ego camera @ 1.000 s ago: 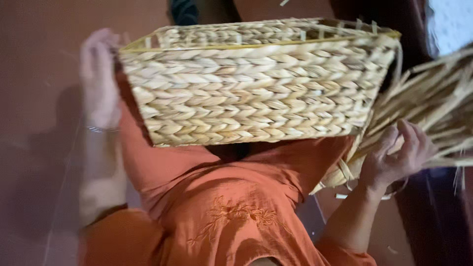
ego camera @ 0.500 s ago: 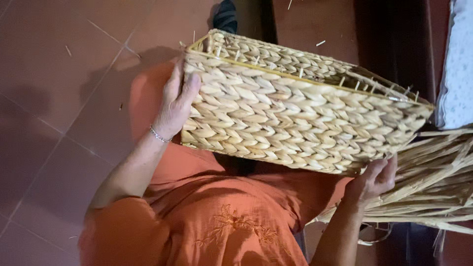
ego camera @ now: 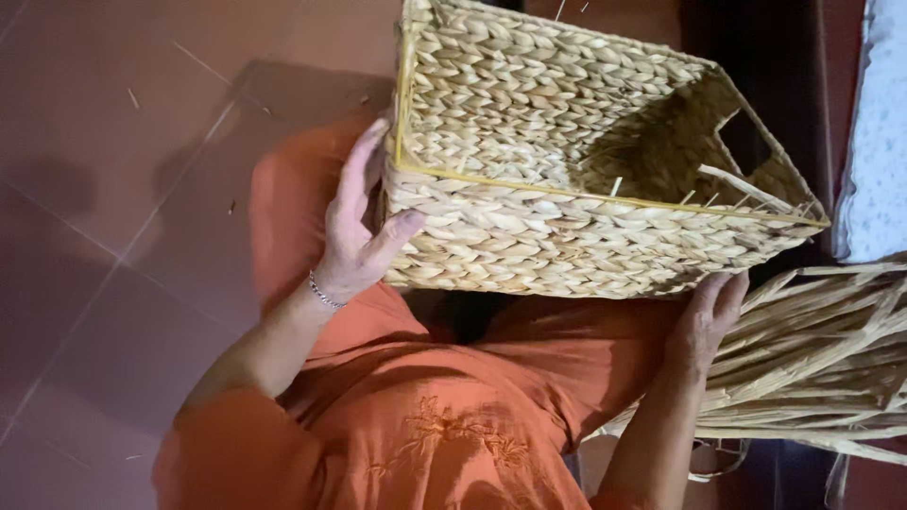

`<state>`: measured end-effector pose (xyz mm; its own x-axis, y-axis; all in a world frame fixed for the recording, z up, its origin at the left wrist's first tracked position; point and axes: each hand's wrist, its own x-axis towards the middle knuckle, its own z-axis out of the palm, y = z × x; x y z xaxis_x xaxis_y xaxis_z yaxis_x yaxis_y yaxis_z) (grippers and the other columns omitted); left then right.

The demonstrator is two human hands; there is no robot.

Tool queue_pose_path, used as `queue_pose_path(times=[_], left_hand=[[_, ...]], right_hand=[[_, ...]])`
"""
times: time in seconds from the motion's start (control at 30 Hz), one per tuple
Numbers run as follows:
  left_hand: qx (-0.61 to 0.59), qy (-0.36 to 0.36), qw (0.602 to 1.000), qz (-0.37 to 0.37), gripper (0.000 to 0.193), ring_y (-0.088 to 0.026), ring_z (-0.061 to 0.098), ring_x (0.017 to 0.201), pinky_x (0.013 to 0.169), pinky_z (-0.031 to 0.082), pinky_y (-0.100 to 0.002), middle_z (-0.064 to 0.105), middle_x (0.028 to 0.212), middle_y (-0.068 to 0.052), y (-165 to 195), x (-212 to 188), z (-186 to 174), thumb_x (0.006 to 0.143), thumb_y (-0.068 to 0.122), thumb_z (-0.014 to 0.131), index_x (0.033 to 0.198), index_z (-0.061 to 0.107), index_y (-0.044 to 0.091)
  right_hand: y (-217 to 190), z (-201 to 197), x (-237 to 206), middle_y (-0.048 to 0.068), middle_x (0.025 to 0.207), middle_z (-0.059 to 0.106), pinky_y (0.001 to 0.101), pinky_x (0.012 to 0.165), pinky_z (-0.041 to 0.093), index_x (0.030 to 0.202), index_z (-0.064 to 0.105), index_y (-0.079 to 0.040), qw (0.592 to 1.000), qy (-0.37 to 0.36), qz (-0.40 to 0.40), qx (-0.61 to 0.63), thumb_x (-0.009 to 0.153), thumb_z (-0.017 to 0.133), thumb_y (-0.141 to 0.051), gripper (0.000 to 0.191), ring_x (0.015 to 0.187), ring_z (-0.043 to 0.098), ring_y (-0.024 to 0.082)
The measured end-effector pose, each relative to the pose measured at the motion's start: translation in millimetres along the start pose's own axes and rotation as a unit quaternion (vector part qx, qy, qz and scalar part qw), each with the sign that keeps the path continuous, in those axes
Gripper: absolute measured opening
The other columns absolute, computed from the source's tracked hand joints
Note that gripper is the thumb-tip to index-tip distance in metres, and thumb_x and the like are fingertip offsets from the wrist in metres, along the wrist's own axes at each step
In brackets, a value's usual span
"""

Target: The person sits on the floor with a woven basket on their lap and weaves a flat wooden strip around the basket's rim, tucking and pressing the strip along the edge. They use scissors to trim protruding ends and continue folding the strip around the rim.

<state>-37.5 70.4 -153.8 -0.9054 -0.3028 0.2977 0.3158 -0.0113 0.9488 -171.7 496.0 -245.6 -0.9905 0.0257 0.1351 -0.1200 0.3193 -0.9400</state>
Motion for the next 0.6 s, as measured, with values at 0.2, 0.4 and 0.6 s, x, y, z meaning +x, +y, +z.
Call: queue_pose_path(times=[0.2,0.4,0.6], left_hand=[[-0.098,0.004,0.995,-0.024,0.077,-0.023,0.039,0.158,0.134,0.031,-0.037,0.042,0.167,-0.017,0,1,-19,0.107,0.017,0.062,0.166,0.015,0.004],[0.047,0.079,0.995,-0.048,0.034,-0.015,0.062,0.124,0.108,0.051,-0.026,0.066,0.139,-0.014,13,13,-56,0.114,0.004,0.052,0.147,0.057,-0.002],[0.162,0.075,0.983,0.048,0.032,-0.015,0.070,0.112,0.099,0.057,-0.027,0.072,0.126,-0.010,27,28,-63,0.106,-0.001,0.068,0.138,0.065,0.001]], right_hand=[[-2,19,7,0.013,0.134,0.054,0.0332,0.104,0.047,0.154,0.041,0.001,0.997,-0.012,0.046,0.064,0.115,0.055,-0.019,0.045,0.115,0.052,0.019],[-25,31,-4,0.016,0.149,0.050,0.0349,0.114,0.046,0.155,0.036,-0.001,0.997,-0.012,0.059,0.038,0.115,0.055,-0.028,0.051,0.132,0.053,0.022],[-37,43,-4,0.016,0.151,0.049,0.0381,0.110,0.043,0.155,0.033,-0.002,0.989,0.019,0.133,0.063,0.109,0.052,-0.041,0.063,0.130,0.051,0.025]])
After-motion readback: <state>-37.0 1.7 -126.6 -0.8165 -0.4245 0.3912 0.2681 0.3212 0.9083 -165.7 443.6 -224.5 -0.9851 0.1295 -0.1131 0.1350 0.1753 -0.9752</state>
